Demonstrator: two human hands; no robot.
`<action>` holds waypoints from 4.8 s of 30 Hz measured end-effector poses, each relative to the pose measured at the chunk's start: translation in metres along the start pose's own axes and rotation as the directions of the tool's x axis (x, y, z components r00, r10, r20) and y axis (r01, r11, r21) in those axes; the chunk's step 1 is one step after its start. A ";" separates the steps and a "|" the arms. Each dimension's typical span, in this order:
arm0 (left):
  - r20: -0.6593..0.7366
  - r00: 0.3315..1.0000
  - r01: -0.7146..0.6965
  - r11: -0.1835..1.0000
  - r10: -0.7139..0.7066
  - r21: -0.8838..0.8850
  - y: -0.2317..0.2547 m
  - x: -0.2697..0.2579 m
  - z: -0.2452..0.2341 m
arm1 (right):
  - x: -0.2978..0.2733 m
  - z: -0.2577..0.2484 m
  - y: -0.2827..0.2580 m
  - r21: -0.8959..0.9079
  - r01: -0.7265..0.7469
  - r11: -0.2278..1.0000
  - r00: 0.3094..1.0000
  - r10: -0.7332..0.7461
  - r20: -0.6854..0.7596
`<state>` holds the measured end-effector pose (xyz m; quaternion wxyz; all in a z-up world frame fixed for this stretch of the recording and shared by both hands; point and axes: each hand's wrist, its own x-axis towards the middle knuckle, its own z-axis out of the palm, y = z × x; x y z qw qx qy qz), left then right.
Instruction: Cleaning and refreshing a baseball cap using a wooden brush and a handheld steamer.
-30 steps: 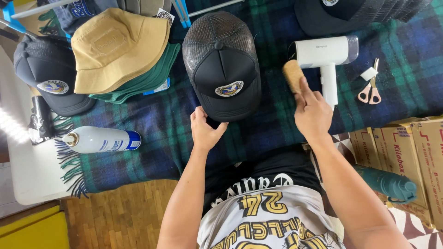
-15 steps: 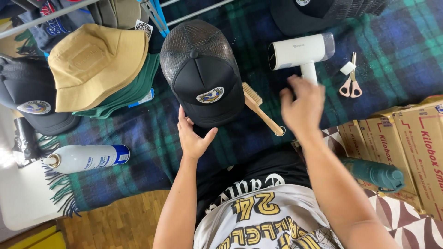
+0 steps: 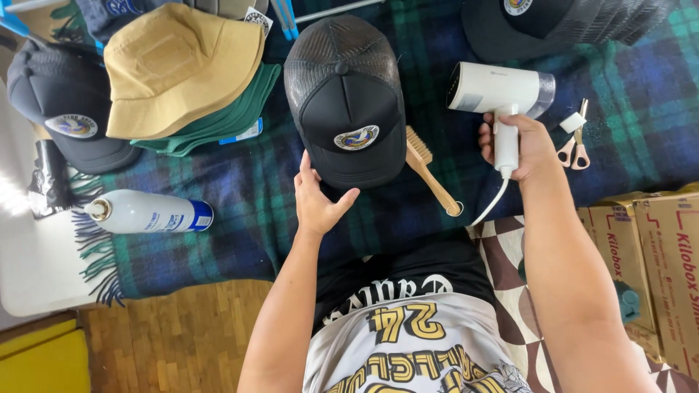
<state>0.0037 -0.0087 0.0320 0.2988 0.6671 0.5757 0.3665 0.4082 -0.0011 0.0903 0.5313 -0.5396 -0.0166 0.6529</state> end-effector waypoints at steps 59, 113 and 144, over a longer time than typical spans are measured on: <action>0.347 0.913 0.187 0.976 -0.216 0.115 0.148 0.235 -0.078 | -0.117 0.060 0.147 -0.835 0.397 0.382 0.833 -0.531 0.153; 0.177 0.585 -0.810 0.565 0.791 0.156 0.107 -0.043 0.188 | -0.133 0.083 0.083 -0.857 0.318 0.405 0.789 -0.614 0.003; -0.169 0.914 -0.197 0.767 0.370 0.611 -0.071 0.020 -0.097 | -0.143 0.219 0.181 -0.841 0.487 -0.235 0.786 -0.301 0.540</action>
